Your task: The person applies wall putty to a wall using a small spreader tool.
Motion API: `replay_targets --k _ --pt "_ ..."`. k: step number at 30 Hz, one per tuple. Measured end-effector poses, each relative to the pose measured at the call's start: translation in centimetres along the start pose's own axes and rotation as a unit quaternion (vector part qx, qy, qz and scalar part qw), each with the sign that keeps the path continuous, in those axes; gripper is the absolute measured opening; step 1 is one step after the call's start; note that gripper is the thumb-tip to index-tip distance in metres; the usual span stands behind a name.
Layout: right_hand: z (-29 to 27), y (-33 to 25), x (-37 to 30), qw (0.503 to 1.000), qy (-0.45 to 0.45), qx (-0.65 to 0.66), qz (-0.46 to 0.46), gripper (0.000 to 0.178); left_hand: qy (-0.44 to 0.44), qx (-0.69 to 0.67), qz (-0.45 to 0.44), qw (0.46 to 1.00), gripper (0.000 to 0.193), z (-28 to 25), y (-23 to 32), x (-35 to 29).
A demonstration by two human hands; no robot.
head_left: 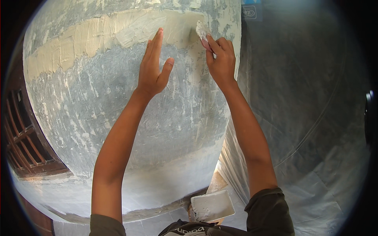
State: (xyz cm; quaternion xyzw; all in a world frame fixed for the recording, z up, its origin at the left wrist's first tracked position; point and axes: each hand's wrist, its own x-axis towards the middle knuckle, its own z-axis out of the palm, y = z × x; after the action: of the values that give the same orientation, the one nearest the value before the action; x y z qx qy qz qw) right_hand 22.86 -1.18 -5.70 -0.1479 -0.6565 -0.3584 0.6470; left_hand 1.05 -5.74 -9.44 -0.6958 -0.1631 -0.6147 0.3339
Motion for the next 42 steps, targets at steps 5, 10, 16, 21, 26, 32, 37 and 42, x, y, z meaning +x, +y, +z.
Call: replay_targets --k 5,10,16,21,26,32,37,42 --pt "2.8 2.1 0.7 0.994 0.005 -0.076 -0.084 0.040 -0.027 0.054 0.028 0.998 0.072 0.5 -1.6 -0.8" --pt "4.7 3.4 -0.2 0.991 -0.005 -0.086 -0.098 0.042 -0.039 0.056 0.016 0.998 0.072 1.1 -2.3 -1.9" --pt "4.3 2.5 -2.2 0.993 -0.027 -0.070 -0.088 0.043 -0.032 0.065 0.033 0.997 0.073 1.4 -2.5 -1.8" --pt "3.3 0.0 -5.1 0.998 -0.061 -0.012 -0.028 0.046 -0.025 0.067 0.028 0.997 0.073 1.5 -3.0 -2.2" --pt "1.8 -0.6 -4.2 0.992 -0.061 0.103 0.032 0.047 -0.020 0.064 0.028 0.997 0.072 1.6 -2.6 -2.0" --pt "3.8 3.0 1.3 0.997 -0.004 -0.060 -0.056 0.045 -0.020 0.068 0.024 0.997 0.073 1.7 -2.8 -2.1" --pt "4.4 3.3 -0.2 0.995 -0.045 -0.051 -0.069 0.048 -0.017 0.063 0.022 0.998 0.072 1.7 -2.8 -2.2" --pt "4.2 1.7 -2.7 0.997 -0.059 -0.025 -0.048 0.051 -0.023 0.070 0.027 0.997 0.072 1.6 -2.9 -2.2"
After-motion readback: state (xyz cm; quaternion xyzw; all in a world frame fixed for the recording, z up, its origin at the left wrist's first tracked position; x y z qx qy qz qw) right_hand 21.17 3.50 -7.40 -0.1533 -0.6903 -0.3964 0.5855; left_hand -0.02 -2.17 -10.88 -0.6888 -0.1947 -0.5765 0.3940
